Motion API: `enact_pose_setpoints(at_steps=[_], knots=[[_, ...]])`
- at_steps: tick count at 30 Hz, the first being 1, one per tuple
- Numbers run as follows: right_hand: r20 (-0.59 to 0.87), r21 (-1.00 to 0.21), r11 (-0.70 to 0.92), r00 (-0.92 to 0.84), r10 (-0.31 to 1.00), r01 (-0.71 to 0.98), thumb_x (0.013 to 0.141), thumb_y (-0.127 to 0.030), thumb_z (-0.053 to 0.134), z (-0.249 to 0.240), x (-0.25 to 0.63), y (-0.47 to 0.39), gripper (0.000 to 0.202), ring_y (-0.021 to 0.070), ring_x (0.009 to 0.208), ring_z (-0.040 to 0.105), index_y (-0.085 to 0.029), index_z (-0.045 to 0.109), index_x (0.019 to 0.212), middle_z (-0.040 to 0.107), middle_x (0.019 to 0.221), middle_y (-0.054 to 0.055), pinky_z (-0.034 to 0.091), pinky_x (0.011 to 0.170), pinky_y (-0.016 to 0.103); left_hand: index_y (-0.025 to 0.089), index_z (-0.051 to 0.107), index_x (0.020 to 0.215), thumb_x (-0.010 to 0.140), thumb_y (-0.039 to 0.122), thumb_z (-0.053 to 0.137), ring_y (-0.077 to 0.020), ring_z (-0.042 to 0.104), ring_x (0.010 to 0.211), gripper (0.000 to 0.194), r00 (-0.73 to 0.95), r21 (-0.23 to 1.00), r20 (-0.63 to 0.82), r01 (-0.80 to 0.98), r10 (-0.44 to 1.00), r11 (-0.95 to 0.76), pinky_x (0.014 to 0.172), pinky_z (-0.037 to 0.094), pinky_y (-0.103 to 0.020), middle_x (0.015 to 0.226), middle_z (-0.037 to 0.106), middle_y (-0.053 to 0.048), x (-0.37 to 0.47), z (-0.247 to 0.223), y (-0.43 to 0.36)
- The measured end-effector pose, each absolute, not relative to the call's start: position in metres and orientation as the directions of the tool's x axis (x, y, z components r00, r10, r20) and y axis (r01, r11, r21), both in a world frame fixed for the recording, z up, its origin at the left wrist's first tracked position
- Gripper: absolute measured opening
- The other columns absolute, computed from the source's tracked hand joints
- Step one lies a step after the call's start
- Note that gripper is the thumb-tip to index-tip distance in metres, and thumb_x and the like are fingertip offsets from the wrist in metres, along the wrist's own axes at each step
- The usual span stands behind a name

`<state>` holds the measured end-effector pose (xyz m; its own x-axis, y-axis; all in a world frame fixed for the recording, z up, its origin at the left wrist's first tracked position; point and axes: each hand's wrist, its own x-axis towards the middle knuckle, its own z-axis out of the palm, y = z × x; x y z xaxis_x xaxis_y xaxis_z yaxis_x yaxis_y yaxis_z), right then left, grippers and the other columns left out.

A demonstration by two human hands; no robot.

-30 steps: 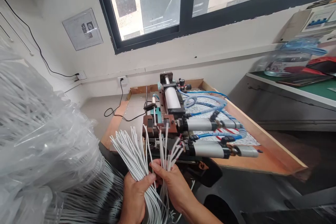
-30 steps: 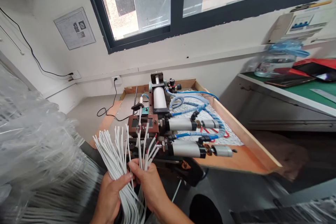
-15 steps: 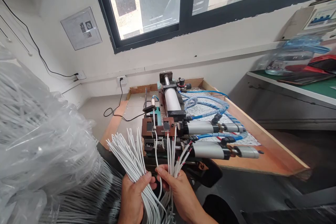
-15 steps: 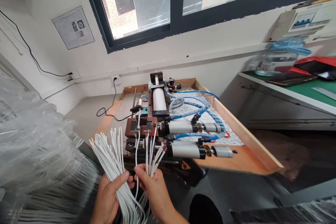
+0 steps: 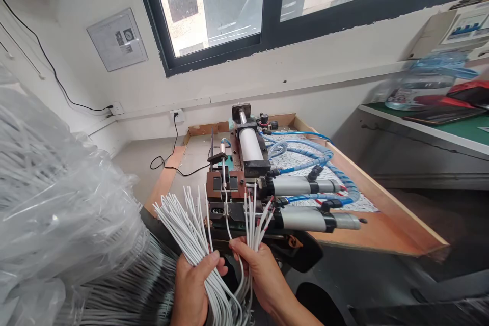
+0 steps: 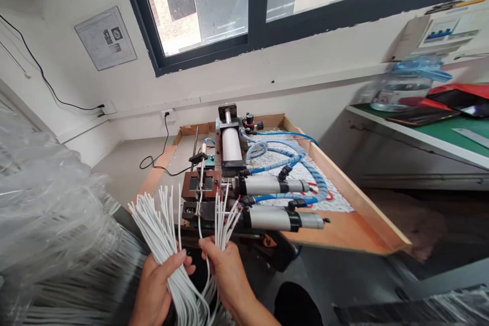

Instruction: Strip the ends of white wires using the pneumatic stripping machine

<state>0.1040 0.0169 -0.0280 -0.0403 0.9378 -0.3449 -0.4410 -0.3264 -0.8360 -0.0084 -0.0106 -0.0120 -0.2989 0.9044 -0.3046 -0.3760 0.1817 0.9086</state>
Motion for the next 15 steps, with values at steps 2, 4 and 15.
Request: enact_pose_setpoints(at_steps=[2, 4, 15], knots=[[-0.35, -0.814, -0.364, -0.118, 0.929, -0.453, 0.06, -0.032, 0.064, -0.026, 0.103, 0.017, 0.021, 0.006, 0.039, 0.027, -0.014, 0.054, 0.056, 0.038, 0.042, -0.007, 0.019, 0.041, 0.021, 0.013, 0.059, 0.067, 0.058, 0.015, 0.068, -0.0159, 0.059, 0.054, 0.013, -0.297, 0.909, -0.302, -0.376, 0.906, 0.179, 0.054, 0.05, -0.032, 0.057, 0.061, 0.001, -0.008, -0.012, -0.011], [-0.33, -0.788, -0.405, -0.238, 0.914, -0.464, 0.061, -0.035, 0.065, -0.024, 0.102, 0.016, 0.023, 0.0066, 0.041, 0.031, -0.013, 0.059, 0.066, 0.039, 0.043, -0.007, 0.022, 0.043, 0.021, 0.013, 0.061, 0.068, 0.059, 0.015, 0.067, -0.0157, 0.058, 0.054, 0.011, -0.275, 0.909, -0.291, -0.379, 0.916, 0.175, 0.054, 0.048, -0.03, 0.058, 0.063, -0.001, -0.005, -0.009, -0.012], [-0.189, -0.864, -0.209, -0.091, 0.978, -0.458, 0.065, -0.037, 0.063, -0.027, 0.099, 0.004, 0.024, 0.0123, 0.05, 0.047, -0.013, 0.059, 0.061, 0.053, 0.047, -0.001, 0.035, 0.054, 0.025, 0.014, 0.06, 0.062, 0.061, 0.014, 0.065, -0.0147, 0.056, 0.055, 0.005, -0.192, 0.909, -0.227, -0.394, 0.955, 0.137, 0.059, 0.043, -0.027, 0.054, 0.061, 0.001, -0.004, -0.007, -0.014]])
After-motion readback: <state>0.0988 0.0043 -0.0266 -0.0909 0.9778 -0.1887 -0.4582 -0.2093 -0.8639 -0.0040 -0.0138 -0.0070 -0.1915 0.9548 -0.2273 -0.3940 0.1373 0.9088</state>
